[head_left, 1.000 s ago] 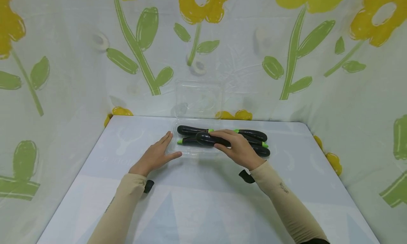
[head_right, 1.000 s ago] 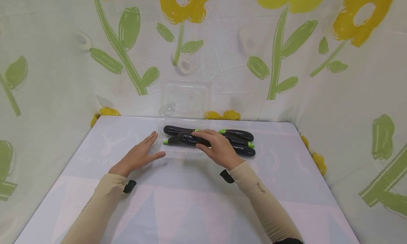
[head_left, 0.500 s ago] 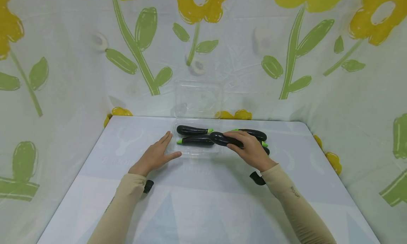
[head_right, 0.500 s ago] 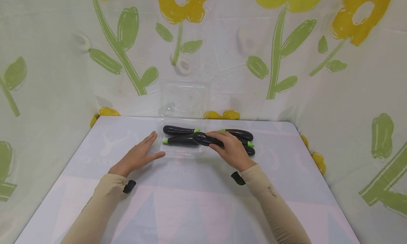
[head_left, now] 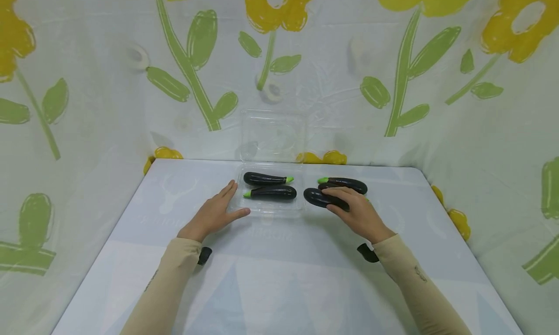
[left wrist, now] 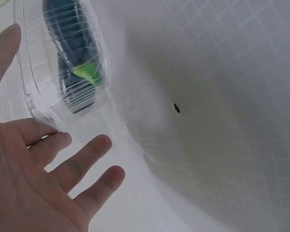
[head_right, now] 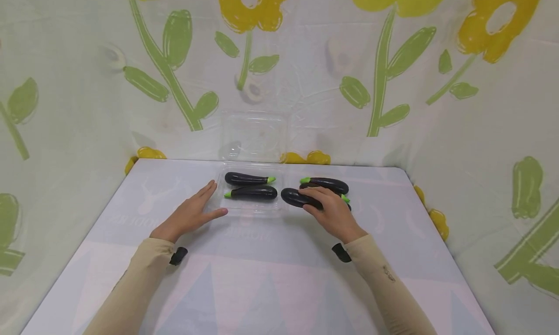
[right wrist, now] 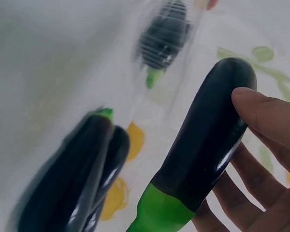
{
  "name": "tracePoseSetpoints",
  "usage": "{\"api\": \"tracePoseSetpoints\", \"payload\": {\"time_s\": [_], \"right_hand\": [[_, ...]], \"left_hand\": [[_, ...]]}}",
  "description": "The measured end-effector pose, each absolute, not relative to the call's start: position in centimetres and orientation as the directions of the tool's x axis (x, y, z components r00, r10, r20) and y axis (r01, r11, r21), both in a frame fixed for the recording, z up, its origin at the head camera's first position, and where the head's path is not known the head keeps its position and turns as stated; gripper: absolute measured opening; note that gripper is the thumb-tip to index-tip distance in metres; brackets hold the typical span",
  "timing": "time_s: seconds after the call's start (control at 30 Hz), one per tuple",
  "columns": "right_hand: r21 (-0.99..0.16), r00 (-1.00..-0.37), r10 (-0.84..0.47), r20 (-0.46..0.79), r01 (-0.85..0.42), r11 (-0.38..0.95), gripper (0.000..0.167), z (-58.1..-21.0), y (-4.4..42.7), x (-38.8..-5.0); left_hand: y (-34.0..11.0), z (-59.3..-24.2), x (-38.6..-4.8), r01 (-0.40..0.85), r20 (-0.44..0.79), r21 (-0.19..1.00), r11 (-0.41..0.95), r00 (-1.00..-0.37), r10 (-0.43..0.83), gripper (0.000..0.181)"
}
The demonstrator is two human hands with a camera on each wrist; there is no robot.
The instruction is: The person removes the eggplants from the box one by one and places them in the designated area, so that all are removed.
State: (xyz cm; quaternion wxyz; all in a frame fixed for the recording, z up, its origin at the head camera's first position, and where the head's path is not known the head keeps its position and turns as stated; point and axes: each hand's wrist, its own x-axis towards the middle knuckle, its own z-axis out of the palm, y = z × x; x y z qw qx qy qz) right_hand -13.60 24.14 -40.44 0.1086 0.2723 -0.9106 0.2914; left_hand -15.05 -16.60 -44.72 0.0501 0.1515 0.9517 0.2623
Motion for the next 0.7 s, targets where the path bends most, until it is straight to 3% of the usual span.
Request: {"api": "tracePoseSetpoints", "payload": {"time_s": [0.7], "right_hand": [[-0.464,-0.85,-0.39,0.354,-0.522,0.715,0.046,-42.3,26.7,-13.3]], "left_hand": [[-16.6,-44.9,-15.1,0.27,-0.005,0.522,0.809,-0.948,0.319,0.102]]}}
